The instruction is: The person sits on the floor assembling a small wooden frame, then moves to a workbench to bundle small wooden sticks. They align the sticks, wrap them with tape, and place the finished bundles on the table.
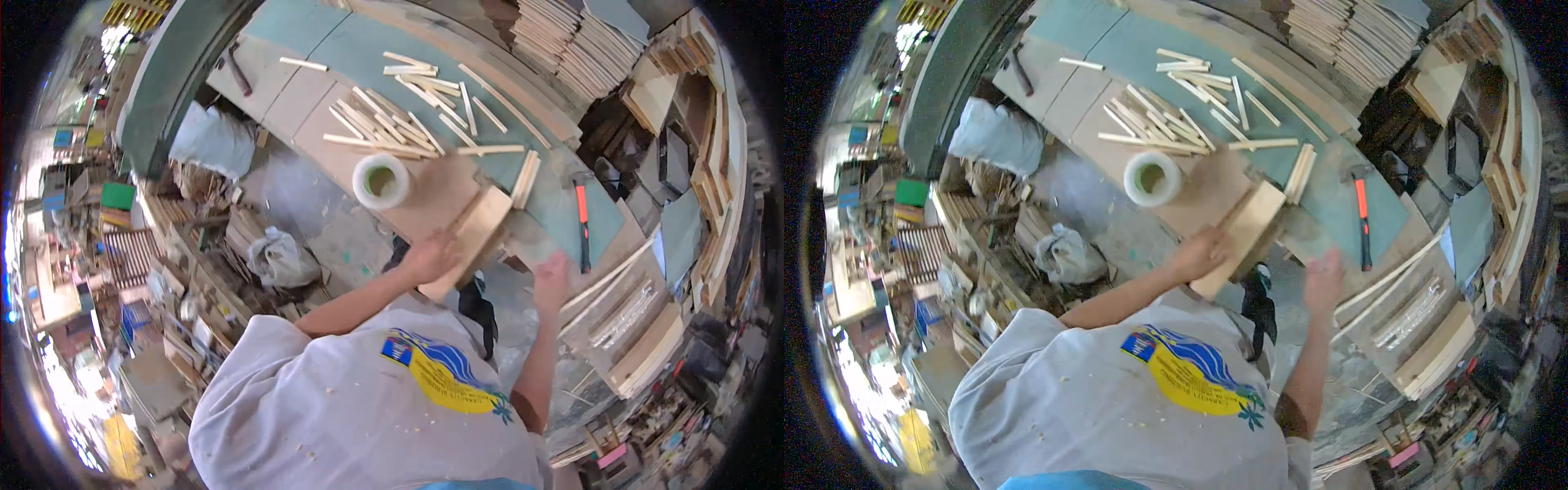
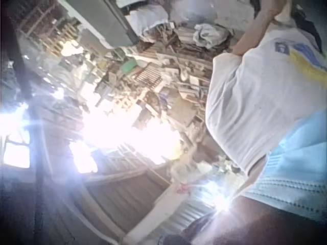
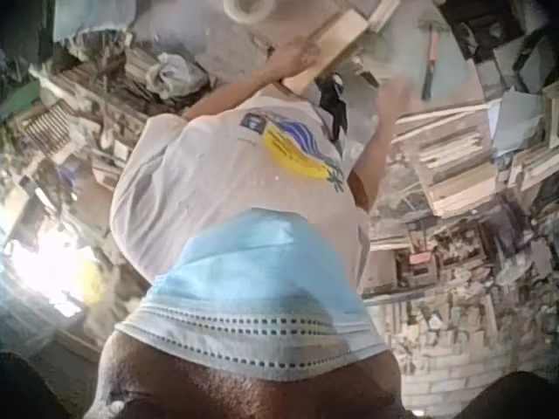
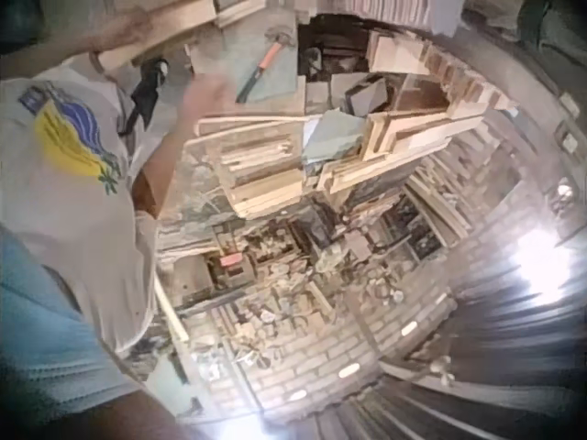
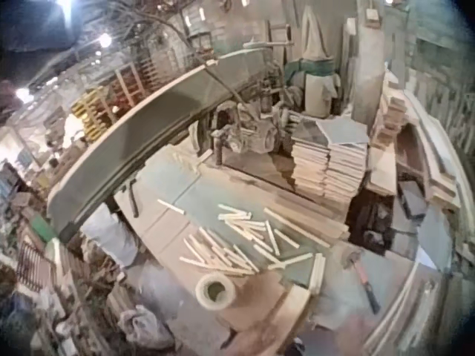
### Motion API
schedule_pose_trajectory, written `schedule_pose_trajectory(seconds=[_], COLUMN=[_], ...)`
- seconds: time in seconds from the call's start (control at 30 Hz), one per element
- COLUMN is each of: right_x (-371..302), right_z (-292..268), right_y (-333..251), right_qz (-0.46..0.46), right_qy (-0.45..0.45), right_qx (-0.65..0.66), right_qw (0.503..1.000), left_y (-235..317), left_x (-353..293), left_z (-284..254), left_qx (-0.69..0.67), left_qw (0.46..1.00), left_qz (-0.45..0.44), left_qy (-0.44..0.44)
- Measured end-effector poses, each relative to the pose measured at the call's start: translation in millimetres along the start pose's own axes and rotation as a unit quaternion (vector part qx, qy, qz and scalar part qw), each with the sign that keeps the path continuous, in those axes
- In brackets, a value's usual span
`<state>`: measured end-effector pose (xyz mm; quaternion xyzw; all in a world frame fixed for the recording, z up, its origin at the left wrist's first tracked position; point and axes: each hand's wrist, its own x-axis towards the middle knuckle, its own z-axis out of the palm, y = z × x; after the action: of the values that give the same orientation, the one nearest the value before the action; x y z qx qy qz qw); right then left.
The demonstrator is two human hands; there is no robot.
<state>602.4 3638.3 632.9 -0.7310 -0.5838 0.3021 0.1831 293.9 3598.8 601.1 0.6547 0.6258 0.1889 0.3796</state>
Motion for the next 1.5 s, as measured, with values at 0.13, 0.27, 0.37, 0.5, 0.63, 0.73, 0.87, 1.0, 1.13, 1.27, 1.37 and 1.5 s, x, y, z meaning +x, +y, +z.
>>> schedule_pose_trajectory(seconds=[0.13, 0.27, 0.37, 0.5, 0.63, 0.73, 0.87, 1.0, 1.13, 1.27, 1.37, 1.5], right_x=[-43, -34, -33, -22, 19, 52, 83, 101, 108, 102, 95, 78], right_z=[99, 138, 140, 144, 157, 189, 223, 232, 234, 226, 216, 200], right_y=[-103, -140, -142, -149, -200, -220, -248, -252, -242, -235, -235, -227], right_qz=[0.079, 0.075, 0.07, -0.021, -0.142, -0.196, -0.221, -0.238, -0.272, -0.264, -0.254, -0.196], right_qy=[-0.082, -0.096, -0.096, -0.009, -0.009, -0.047, -0.06, -0.072, -0.054, -0.051, -0.028, -0.006], right_qx=[0.016, -0.132, -0.113, -0.232, -0.195, -0.142, -0.183, -0.249, -0.264, -0.261, -0.233, -0.152], right_qw=[0.993, 0.984, 0.987, 0.972, 0.97, 0.969, 0.956, 0.936, 0.924, 0.927, 0.938, 0.969], left_y=[12, -67, -94, -118, -129, -155, -194, -258, -286, -264, -235, -191], left_x=[51, 77, 80, 83, 63, 55, 72, 110, 141, 152, 157, 163], left_z=[-87, -139, -171, -177, -206, -246, -316, -362, -382, -375, -352, -289], left_qx=[0.027, 0.142, 0.227, 0.181, 0.12, 0.151, 0.162, 0.211, 0.21, 0.261, 0.188, 0.185], left_qw=[0.99, 0.982, 0.969, 0.981, 0.99, 0.985, 0.963, 0.927, 0.927, 0.9, 0.943, 0.963], left_qz=[-0.024, 0.071, 0.015, -0.022, -0.022, -0.036, -0.083, -0.121, -0.169, -0.129, -0.007, 0.182], left_qy=[-0.135, 0.103, 0.091, 0.07, 0.067, 0.079, 0.197, 0.286, 0.261, 0.324, 0.275, 0.072])
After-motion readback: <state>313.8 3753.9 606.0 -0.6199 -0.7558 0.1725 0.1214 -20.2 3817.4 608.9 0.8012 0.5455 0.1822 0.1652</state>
